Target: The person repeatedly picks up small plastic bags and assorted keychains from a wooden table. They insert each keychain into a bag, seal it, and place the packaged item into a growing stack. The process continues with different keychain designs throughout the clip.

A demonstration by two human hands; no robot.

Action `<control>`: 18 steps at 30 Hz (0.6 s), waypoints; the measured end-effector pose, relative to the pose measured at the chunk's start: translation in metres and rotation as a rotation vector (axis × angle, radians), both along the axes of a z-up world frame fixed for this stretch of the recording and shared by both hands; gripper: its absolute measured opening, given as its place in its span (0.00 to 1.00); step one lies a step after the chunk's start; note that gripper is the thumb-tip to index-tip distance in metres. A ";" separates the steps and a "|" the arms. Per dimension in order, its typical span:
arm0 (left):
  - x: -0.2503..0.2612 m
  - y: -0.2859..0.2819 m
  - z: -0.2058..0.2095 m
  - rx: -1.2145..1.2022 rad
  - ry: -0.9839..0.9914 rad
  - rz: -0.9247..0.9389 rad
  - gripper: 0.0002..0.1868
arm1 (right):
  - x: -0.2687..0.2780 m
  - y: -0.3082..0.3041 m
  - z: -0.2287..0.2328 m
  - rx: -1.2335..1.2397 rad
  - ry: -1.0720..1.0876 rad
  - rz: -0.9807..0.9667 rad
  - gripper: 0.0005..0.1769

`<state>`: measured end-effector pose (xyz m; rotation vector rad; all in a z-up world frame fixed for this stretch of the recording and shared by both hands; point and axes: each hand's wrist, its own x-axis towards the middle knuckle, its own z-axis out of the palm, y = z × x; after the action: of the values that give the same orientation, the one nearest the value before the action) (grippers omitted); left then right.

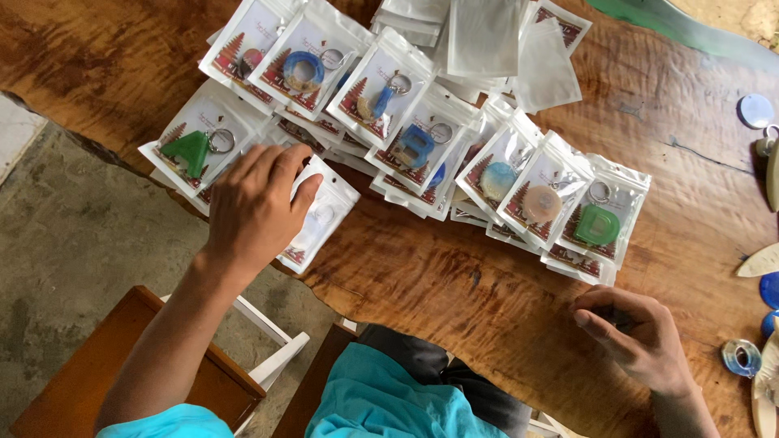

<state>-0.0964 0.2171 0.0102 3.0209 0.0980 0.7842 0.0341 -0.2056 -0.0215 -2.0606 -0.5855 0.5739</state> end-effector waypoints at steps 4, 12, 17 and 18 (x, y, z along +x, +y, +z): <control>-0.001 -0.001 -0.019 0.160 -0.062 0.021 0.21 | -0.004 0.007 0.007 0.026 -0.019 -0.004 0.09; -0.020 -0.019 -0.027 0.146 0.212 -0.014 0.24 | -0.003 0.002 0.003 0.024 -0.010 -0.015 0.09; -0.019 -0.010 -0.036 0.162 0.203 0.073 0.24 | -0.004 0.008 0.009 0.020 -0.027 0.001 0.09; -0.018 -0.009 -0.035 0.164 0.202 0.099 0.24 | -0.003 0.008 0.010 0.008 -0.040 0.017 0.10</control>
<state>-0.1145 0.2083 -0.0251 3.2658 0.1968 0.5134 0.0306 -0.1973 -0.0117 -2.0651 -0.6283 0.5406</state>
